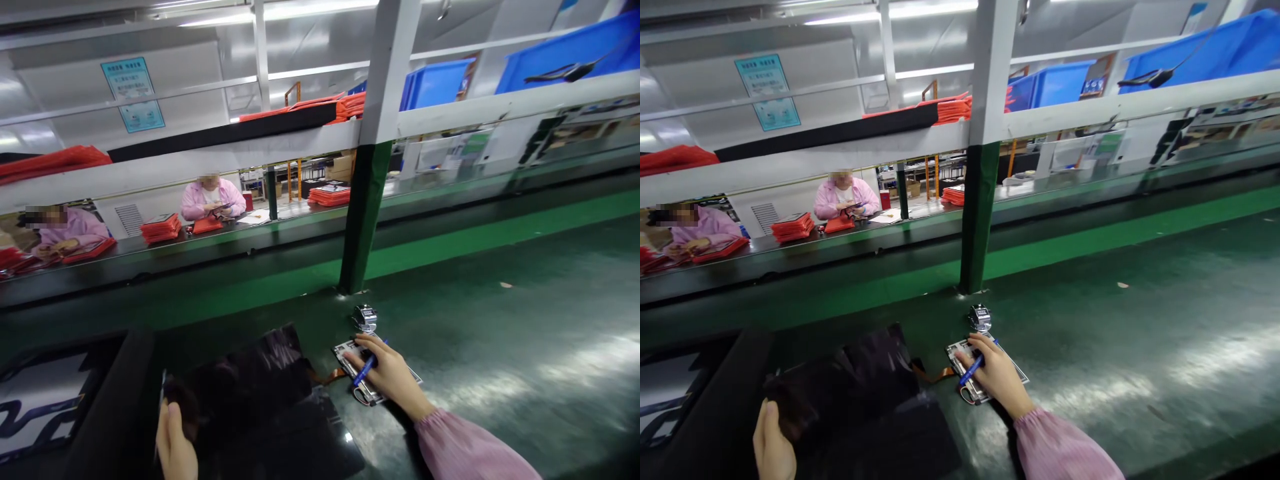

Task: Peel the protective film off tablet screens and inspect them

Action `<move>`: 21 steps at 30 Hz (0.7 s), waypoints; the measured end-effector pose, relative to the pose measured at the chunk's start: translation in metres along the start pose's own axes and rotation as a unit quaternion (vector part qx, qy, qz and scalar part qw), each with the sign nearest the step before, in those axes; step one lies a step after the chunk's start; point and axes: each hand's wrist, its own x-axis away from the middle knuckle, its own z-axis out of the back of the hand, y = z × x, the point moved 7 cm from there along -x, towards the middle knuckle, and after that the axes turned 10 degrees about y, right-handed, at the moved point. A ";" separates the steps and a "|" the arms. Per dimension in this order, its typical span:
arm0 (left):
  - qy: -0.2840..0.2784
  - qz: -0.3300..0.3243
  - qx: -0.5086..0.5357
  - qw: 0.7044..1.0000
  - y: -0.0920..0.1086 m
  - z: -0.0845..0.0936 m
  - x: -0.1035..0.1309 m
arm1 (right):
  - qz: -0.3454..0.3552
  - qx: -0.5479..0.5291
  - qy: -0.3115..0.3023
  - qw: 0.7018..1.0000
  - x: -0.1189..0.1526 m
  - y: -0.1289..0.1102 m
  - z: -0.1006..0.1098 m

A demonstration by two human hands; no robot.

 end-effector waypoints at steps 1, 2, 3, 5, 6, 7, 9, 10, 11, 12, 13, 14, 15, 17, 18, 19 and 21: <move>-0.001 0.002 0.009 1.000 -0.002 -0.001 0.000 | 0.000 0.002 0.000 1.000 0.000 0.000 0.000; -0.010 0.000 0.021 1.000 -0.003 -0.003 0.000 | 0.001 0.006 0.000 1.000 0.000 0.000 0.000; -0.023 -0.004 0.034 0.999 -0.003 -0.005 0.000 | 0.003 0.012 0.000 1.000 0.000 0.000 0.000; -0.037 -0.015 0.055 0.998 -0.004 -0.006 -0.002 | 0.004 0.036 -0.003 0.999 0.001 0.000 -0.001; -0.036 -0.019 0.059 0.997 -0.004 -0.006 -0.003 | 0.005 0.050 -0.006 0.999 0.001 0.000 -0.002; -0.036 -0.022 0.059 0.997 -0.005 -0.005 -0.004 | 0.006 0.062 -0.010 0.998 0.001 0.000 -0.003; -0.038 -0.025 0.058 0.997 -0.006 -0.005 -0.005 | 0.008 0.082 -0.016 0.996 0.001 -0.001 -0.004; -0.040 -0.027 0.058 0.997 -0.007 -0.005 -0.006 | 0.007 0.088 -0.018 0.996 0.000 -0.001 -0.005; -0.042 -0.030 0.059 0.997 -0.008 -0.004 -0.006 | 0.005 0.092 -0.018 0.996 0.000 -0.001 -0.005; -0.043 -0.033 0.060 0.997 -0.008 -0.004 -0.007 | 0.001 0.093 -0.018 0.996 0.000 -0.001 -0.005; -0.042 -0.037 0.061 0.997 -0.009 -0.004 -0.007 | -0.004 0.090 -0.016 0.996 0.000 0.000 -0.005; -0.043 -0.041 0.062 0.996 -0.009 -0.004 -0.007 | -0.009 0.085 -0.014 0.996 0.000 0.000 -0.005; -0.047 -0.045 0.064 0.996 -0.009 -0.004 -0.007 | -0.014 0.077 -0.011 0.997 0.000 0.001 -0.004; -0.060 -0.051 0.069 0.994 -0.009 -0.005 -0.007 | -0.020 0.060 -0.006 0.998 -0.001 0.002 -0.003; -0.069 -0.053 0.072 0.994 -0.009 -0.006 -0.006 | -0.023 0.051 -0.005 0.998 -0.001 0.003 -0.001; -0.077 -0.054 0.076 0.993 -0.008 -0.006 -0.005 | -0.025 0.042 -0.003 0.999 -0.002 0.002 0.000; -0.082 -0.056 0.081 0.992 -0.007 -0.007 -0.004 | -0.022 0.016 0.008 1.000 -0.004 -0.004 0.005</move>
